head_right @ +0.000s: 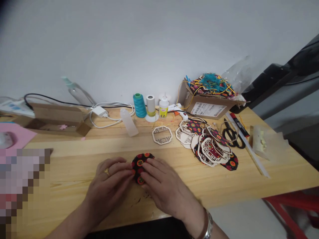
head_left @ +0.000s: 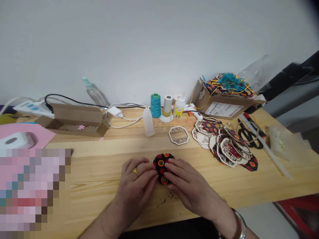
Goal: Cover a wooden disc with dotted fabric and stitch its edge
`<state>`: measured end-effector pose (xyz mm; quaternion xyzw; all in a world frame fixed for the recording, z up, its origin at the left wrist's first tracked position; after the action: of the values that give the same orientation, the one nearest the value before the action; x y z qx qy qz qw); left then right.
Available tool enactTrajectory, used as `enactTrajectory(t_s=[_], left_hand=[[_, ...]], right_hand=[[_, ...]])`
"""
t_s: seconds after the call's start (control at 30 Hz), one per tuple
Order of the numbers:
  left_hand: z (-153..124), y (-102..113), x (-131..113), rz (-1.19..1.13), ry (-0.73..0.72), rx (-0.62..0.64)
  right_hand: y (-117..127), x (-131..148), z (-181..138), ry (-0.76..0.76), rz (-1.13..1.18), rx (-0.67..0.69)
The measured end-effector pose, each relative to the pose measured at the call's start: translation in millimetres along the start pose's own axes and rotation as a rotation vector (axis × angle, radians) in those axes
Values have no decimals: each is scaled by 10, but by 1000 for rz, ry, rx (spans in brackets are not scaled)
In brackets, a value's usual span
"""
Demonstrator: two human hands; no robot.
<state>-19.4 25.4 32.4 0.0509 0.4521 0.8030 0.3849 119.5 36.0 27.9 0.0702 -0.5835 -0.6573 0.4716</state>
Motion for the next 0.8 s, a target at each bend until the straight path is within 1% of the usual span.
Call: enactTrajectory(t_s=[0.13,0.27,0.4,0.53,0.7,0.8], left_hand=[[-11,-69,20,91,33,76],[-14,-62,23,146,54,83],[-16,-51,26,122,72,93],[1,-63,10,88,81,107],[53,-191,-50,138,66,233],[45,-235,-47,156,77,263]], right_hand=[[-12,10,10,-30,-11,18],[-6,25,20,-31,-23,23],[-18,30,24,-31,-26,46],[-16,36,25,-25,-31,30],[-20,43,25,-21,-21,26],[-22,39,11,-24,-6,31]])
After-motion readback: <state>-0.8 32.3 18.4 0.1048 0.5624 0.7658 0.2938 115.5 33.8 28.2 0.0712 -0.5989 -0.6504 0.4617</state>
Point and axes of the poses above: each hand's wrist, its own z-axis towards the middle knuckle, its own y-axis out of the back of the hand, x = y × z, the point moved 7 cm from there along z, towards the middle knuckle, and after that the axes turned 10 degrees about -y, right-handed, at the moved point
